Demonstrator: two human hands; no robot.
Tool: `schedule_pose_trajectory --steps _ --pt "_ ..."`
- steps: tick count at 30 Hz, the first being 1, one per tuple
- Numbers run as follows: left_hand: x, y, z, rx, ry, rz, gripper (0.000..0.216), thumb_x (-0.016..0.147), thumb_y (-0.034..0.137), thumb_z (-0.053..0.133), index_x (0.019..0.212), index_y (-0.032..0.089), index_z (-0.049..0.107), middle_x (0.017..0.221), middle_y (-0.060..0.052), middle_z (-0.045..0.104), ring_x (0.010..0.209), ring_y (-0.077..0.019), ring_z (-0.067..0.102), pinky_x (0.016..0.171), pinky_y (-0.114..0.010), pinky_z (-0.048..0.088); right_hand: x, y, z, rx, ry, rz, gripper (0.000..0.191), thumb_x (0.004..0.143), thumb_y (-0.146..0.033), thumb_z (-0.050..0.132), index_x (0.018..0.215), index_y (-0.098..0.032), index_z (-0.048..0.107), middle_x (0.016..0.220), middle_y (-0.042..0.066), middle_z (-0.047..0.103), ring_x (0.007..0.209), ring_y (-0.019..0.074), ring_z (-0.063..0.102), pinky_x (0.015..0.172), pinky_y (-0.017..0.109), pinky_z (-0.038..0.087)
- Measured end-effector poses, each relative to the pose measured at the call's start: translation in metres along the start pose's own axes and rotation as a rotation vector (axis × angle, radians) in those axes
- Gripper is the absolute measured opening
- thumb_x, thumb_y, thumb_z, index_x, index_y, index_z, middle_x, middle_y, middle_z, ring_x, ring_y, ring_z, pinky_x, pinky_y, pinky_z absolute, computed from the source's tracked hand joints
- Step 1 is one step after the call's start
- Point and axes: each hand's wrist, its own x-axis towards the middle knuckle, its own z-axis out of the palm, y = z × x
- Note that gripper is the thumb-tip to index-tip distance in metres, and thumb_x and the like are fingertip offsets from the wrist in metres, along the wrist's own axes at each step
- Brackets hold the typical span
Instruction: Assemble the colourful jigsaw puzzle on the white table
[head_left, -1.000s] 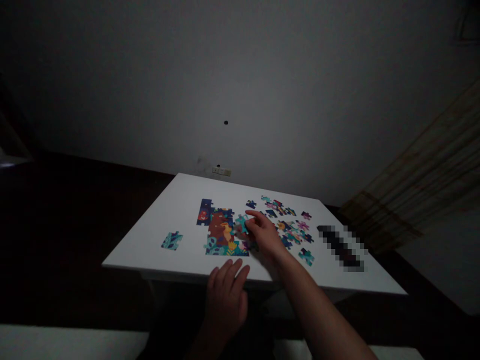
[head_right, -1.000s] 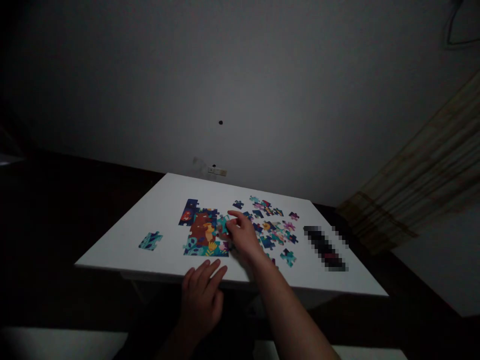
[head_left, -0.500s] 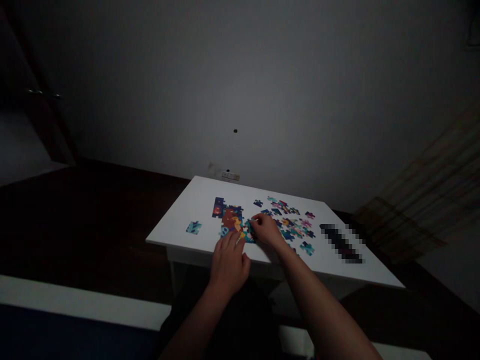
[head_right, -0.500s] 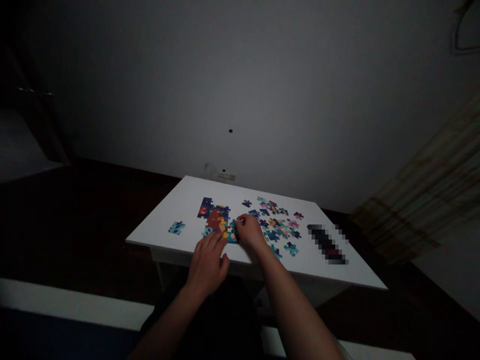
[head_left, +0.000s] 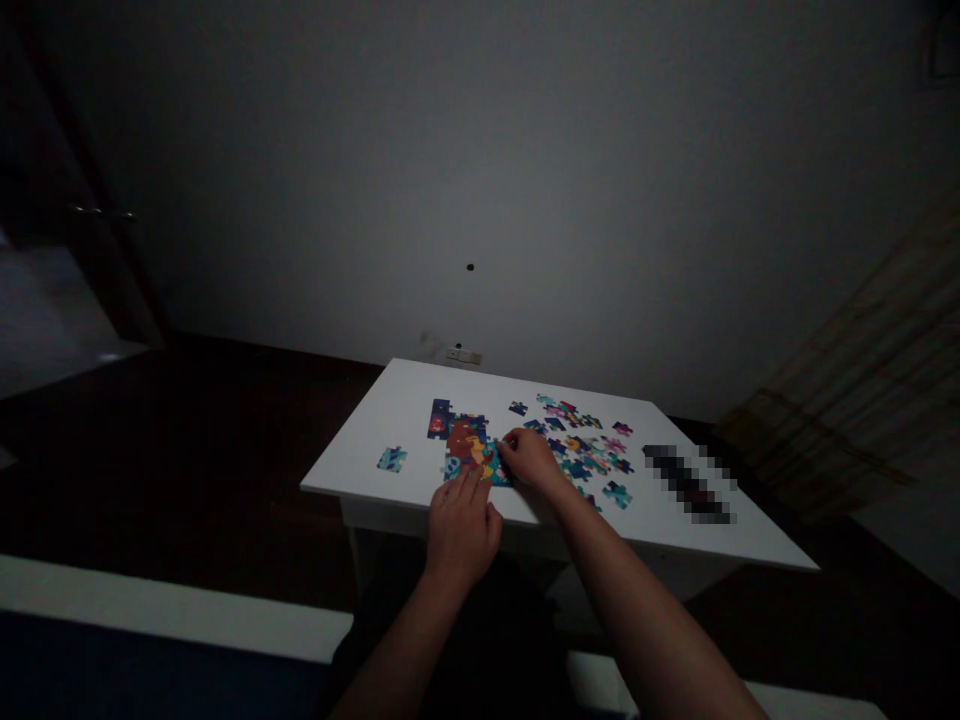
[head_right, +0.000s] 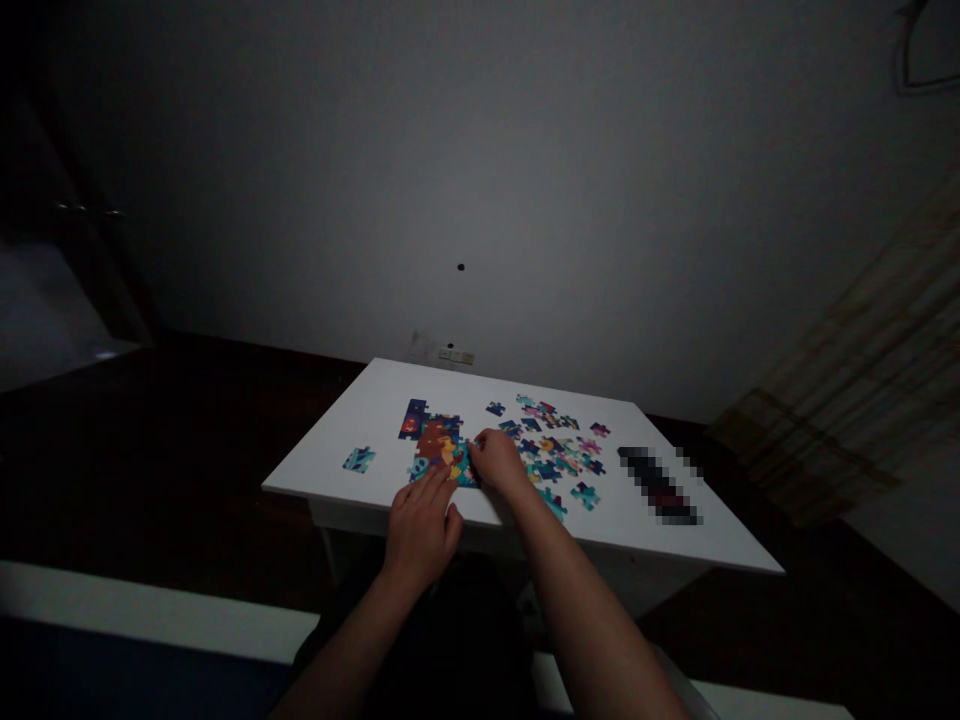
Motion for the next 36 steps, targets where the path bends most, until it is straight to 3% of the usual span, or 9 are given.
schedule_pose_trajectory --steps 12,18,23,29,32,36 --pt "-0.002 0.000 0.002 0.017 0.005 0.004 0.042 0.094 0.017 0.058 0.135 0.022 0.069 0.155 -0.010 0.066 0.147 -0.0303 0.058 0.117 -0.053 0.046 -0.010 -0.004 0.000 -0.152 0.024 -0.072 0.024 0.099 -0.032 0.068 0.103 -0.013 0.081 0.105 0.020 0.080 0.097 0.0278 0.074 0.086 0.033 0.049" --pt "-0.002 -0.003 0.003 0.050 0.023 0.039 0.041 0.096 0.019 0.057 0.135 0.023 0.070 0.154 -0.008 0.067 0.148 -0.0288 0.058 0.115 -0.051 0.047 -0.018 0.009 -0.023 -0.089 0.097 -0.067 0.033 0.107 -0.025 0.046 0.107 -0.015 0.078 0.109 0.017 0.080 0.101 0.0259 0.073 0.087 0.033 0.048" --pt "-0.001 -0.003 0.002 0.084 0.009 0.044 0.040 0.097 0.020 0.057 0.134 0.024 0.070 0.154 -0.008 0.067 0.146 -0.0298 0.059 0.114 -0.050 0.047 -0.037 0.055 -0.060 0.033 0.223 -0.041 0.034 0.104 -0.033 0.047 0.112 -0.019 0.076 0.109 0.012 0.080 0.098 0.0275 0.073 0.086 0.035 0.049" --pt "-0.001 -0.003 -0.002 0.125 0.005 0.070 0.037 0.102 0.023 0.052 0.134 0.024 0.069 0.154 -0.008 0.067 0.145 -0.0287 0.060 0.111 -0.050 0.045 -0.081 0.141 -0.100 0.099 0.301 0.023 0.036 0.099 -0.046 0.051 0.110 -0.022 0.077 0.103 0.009 0.081 0.094 0.0296 0.074 0.081 0.037 0.050" --pt "-0.003 -0.004 0.000 0.133 0.010 0.069 0.037 0.104 0.025 0.050 0.136 0.025 0.068 0.155 -0.007 0.067 0.146 -0.0288 0.059 0.113 -0.051 0.042 -0.098 0.172 -0.105 0.058 0.346 0.106 0.042 0.098 -0.049 0.050 0.112 -0.021 0.078 0.096 0.010 0.081 0.086 0.0298 0.073 0.076 0.037 0.048" --pt "-0.017 -0.008 0.015 0.125 0.068 0.109 0.036 0.103 0.026 0.051 0.136 0.025 0.068 0.153 -0.008 0.068 0.144 -0.0303 0.059 0.115 -0.052 0.036 -0.106 0.181 -0.097 -0.042 0.372 0.164 0.042 0.097 -0.047 0.049 0.110 -0.021 0.081 0.083 0.008 0.079 0.077 0.0279 0.071 0.070 0.035 0.044"
